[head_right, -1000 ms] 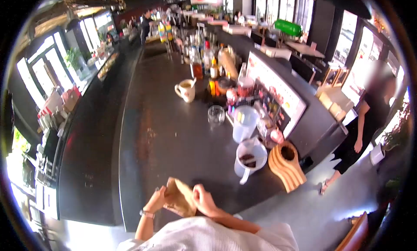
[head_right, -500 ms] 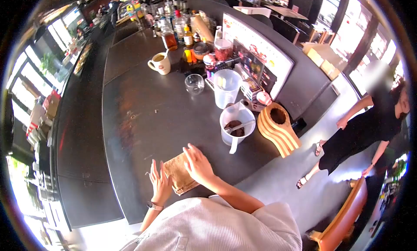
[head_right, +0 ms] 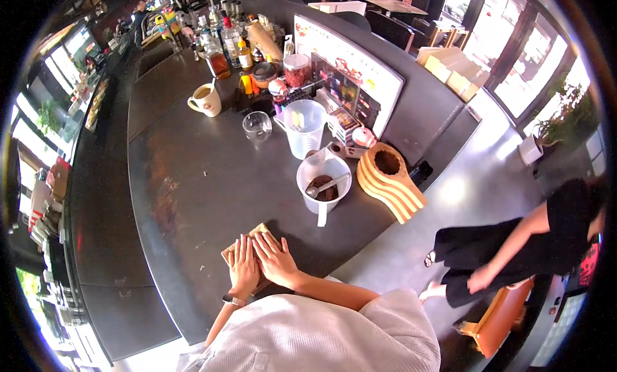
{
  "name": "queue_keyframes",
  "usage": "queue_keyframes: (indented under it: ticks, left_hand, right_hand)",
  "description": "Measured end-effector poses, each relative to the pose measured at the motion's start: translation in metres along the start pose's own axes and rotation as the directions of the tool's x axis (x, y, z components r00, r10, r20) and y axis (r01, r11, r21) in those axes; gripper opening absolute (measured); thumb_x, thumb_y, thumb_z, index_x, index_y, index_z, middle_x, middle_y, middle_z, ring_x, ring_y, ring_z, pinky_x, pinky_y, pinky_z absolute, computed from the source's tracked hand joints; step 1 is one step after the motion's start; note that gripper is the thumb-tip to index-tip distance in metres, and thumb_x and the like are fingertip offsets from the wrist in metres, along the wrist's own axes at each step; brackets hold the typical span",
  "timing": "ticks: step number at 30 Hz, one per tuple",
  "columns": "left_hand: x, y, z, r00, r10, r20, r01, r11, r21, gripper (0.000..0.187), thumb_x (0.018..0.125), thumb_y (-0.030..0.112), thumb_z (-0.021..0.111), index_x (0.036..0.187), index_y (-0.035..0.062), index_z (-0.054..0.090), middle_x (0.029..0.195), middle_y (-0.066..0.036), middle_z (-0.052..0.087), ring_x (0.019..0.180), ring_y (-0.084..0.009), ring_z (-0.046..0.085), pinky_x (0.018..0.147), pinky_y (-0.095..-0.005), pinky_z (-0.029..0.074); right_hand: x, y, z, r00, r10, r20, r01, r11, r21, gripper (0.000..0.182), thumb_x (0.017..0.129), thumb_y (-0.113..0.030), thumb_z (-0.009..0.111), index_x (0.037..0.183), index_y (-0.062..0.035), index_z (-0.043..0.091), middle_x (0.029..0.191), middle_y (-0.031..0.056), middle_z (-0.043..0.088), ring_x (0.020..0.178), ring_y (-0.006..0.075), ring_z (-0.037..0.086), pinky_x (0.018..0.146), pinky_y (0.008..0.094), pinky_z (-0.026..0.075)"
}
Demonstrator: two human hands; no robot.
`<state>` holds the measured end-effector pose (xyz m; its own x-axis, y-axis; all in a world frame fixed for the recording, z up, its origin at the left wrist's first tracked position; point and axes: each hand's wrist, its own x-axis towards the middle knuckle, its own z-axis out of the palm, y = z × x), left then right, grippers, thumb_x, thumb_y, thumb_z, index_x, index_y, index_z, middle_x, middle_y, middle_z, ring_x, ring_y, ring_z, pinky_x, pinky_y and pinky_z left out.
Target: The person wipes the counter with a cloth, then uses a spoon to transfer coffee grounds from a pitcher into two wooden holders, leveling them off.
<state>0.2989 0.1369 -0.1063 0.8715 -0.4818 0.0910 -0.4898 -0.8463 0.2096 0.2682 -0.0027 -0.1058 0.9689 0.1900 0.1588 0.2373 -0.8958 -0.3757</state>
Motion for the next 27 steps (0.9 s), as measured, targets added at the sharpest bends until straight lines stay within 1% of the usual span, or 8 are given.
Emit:
queue_keyframes:
  ticks: [4, 9, 12, 13, 15, 19, 22, 27]
  left_hand:
    - [-0.001, 0.001, -0.001, 0.999, -0.029, 0.03, 0.029, 1.0, -0.009, 0.059, 0.087, 0.024, 0.047, 0.14, 0.0036, 0.031, 0.148, -0.015, 0.026, 0.137, -0.0294, 0.025, 0.107, -0.049, 0.023]
    - [-0.007, 0.006, -0.01, 1.0, -0.027, 0.006, 0.028, 0.981, -0.193, 0.051, 0.084, 0.018, 0.052, 0.131, 0.0016, 0.041, 0.142, -0.017, 0.034, 0.133, -0.0326, 0.03, 0.105, -0.0484, 0.026]
    - [0.0, 0.037, -0.025, 0.995, -0.091, -0.033, 0.066, 0.883, -0.465, 0.033, 0.083, 0.007, 0.052, 0.115, -0.0005, 0.054, 0.12, -0.018, 0.053, 0.115, -0.0345, 0.047, 0.097, -0.0449, 0.036]
    - [0.008, 0.057, -0.033, 0.995, -0.103, 0.009, 0.09, 0.814, -0.573, 0.03, 0.083, 0.006, 0.052, 0.113, -0.0006, 0.055, 0.116, -0.018, 0.055, 0.111, -0.0345, 0.05, 0.094, -0.0438, 0.039]
    - [0.032, 0.096, -0.036, 0.997, -0.07, 0.029, 0.068, 0.672, -0.737, 0.024, 0.084, 0.003, 0.054, 0.108, -0.0009, 0.057, 0.108, -0.019, 0.059, 0.101, -0.0337, 0.056, 0.087, -0.0389, 0.044]
    - [0.078, 0.146, -0.027, 0.996, 0.054, -0.074, -0.09, 0.423, -0.902, 0.018, 0.088, 0.006, 0.054, 0.104, -0.0013, 0.057, 0.102, -0.013, 0.062, 0.095, -0.025, 0.058, 0.085, -0.0335, 0.044]
    - [0.092, 0.159, -0.01, 0.992, 0.02, 0.124, 0.123, 0.042, -0.992, 0.014, 0.093, 0.01, 0.052, 0.102, -0.0008, 0.053, 0.094, -0.006, 0.06, 0.088, -0.0103, 0.053, 0.08, -0.026, 0.044]
    - [0.106, 0.18, -0.005, 0.981, 0.164, 0.103, 0.097, 0.045, -0.994, 0.018, 0.093, 0.015, 0.054, 0.1, -0.0022, 0.054, 0.094, -0.004, 0.057, 0.088, -0.0087, 0.052, 0.078, -0.025, 0.044]
  right_hand:
    - [-0.008, 0.008, -0.017, 0.99, -0.056, 0.127, 0.036, 0.988, 0.153, 0.048, 0.086, -0.022, 0.054, 0.13, -0.0083, 0.045, 0.143, 0.0156, 0.032, 0.134, 0.0312, 0.028, 0.097, 0.0612, 0.032]
    - [-0.034, 0.048, -0.125, 0.897, -0.028, -0.442, 0.193, 0.923, 0.333, 0.037, 0.068, -0.003, 0.064, 0.104, -0.012, 0.064, 0.1, 0.0073, 0.058, 0.088, 0.0271, 0.055, 0.077, 0.0381, 0.043]
    - [-0.051, 0.136, -0.16, 0.621, 0.088, -0.779, 0.075, 0.983, 0.17, 0.03, 0.074, 0.007, 0.055, 0.102, -0.0045, 0.057, 0.095, 0.0133, 0.057, 0.085, 0.03, 0.054, 0.078, 0.0397, 0.042]
    - [-0.06, 0.174, -0.165, 0.551, 0.182, -0.815, -0.24, 0.969, 0.055, 0.037, 0.073, -0.001, 0.059, 0.109, -0.0036, 0.055, 0.096, 0.0167, 0.055, 0.088, 0.0337, 0.051, 0.078, 0.0438, 0.041]
    - [-0.063, 0.211, -0.201, 0.56, 0.353, -0.749, -0.527, 0.85, 0.007, 0.046, 0.082, -0.01, 0.057, 0.125, -0.0021, 0.044, 0.115, 0.0188, 0.051, 0.106, 0.0356, 0.046, 0.092, 0.0436, 0.038]
    - [-0.079, 0.26, -0.199, 0.659, 0.607, -0.443, -0.735, 0.645, -0.21, 0.054, 0.077, -0.034, 0.069, 0.117, -0.0019, 0.053, 0.111, 0.0138, 0.052, 0.106, 0.0331, 0.046, 0.09, 0.0409, 0.041]
    - [-0.077, 0.258, -0.21, 0.675, 0.624, -0.393, -0.729, 0.646, -0.227, 0.046, 0.075, -0.035, 0.071, 0.105, -0.0018, 0.059, 0.104, 0.0104, 0.052, 0.101, 0.0304, 0.047, 0.085, 0.0409, 0.042]
    - [-0.077, 0.259, -0.21, 0.739, 0.496, -0.455, -0.614, 0.774, -0.154, 0.036, 0.07, -0.03, 0.075, 0.085, -0.0001, 0.061, 0.092, 0.0125, 0.053, 0.093, 0.0324, 0.05, 0.08, 0.041, 0.044]
